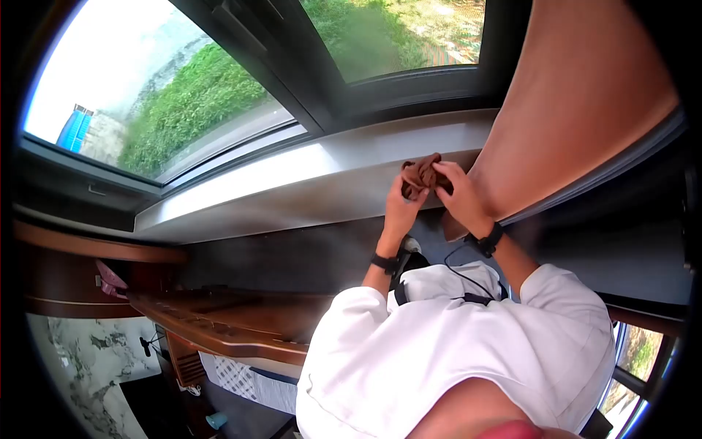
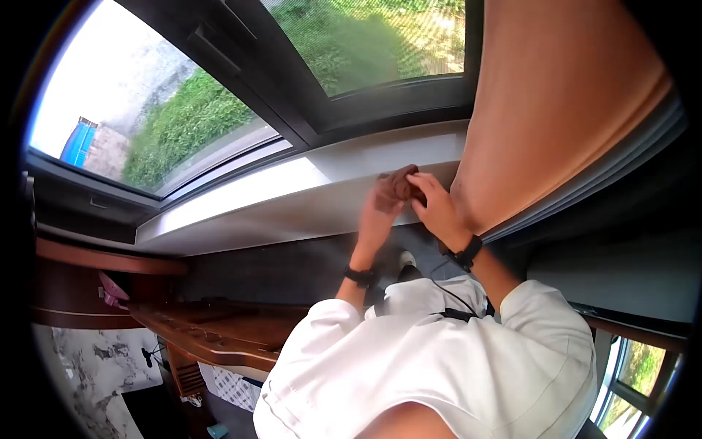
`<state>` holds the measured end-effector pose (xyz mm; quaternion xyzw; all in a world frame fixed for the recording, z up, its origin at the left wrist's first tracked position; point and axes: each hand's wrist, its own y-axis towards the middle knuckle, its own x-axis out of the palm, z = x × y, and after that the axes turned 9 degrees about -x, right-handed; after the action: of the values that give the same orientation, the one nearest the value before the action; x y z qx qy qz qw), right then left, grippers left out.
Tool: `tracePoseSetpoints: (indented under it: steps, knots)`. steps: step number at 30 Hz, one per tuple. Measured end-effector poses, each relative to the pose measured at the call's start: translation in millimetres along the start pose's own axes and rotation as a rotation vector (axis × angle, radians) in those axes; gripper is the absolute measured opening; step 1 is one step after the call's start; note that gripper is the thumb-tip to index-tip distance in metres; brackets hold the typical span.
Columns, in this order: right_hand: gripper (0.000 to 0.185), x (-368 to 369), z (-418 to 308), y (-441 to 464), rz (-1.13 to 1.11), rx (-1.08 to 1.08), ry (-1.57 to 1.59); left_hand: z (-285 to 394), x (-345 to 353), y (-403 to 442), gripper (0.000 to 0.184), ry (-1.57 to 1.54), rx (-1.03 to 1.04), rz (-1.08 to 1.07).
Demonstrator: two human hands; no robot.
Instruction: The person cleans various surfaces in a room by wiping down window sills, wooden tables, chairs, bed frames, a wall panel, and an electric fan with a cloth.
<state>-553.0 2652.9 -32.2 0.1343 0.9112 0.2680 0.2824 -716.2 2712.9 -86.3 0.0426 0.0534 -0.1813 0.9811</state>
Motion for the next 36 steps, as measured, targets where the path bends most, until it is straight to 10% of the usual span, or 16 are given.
tracePoseSetpoints:
  steps: [20,36]
  knots:
    - [0.044,156.7,135.0,118.7,-0.087,0.064,-0.306,-65.4,-82.4,173.2,0.017,0.968,0.097,0.133]
    - [0.037,-4.6,181.3,72.6,-0.065,0.398,-0.529,-38.6,81.5,204.9,0.023,0.968,0.357,-0.28]
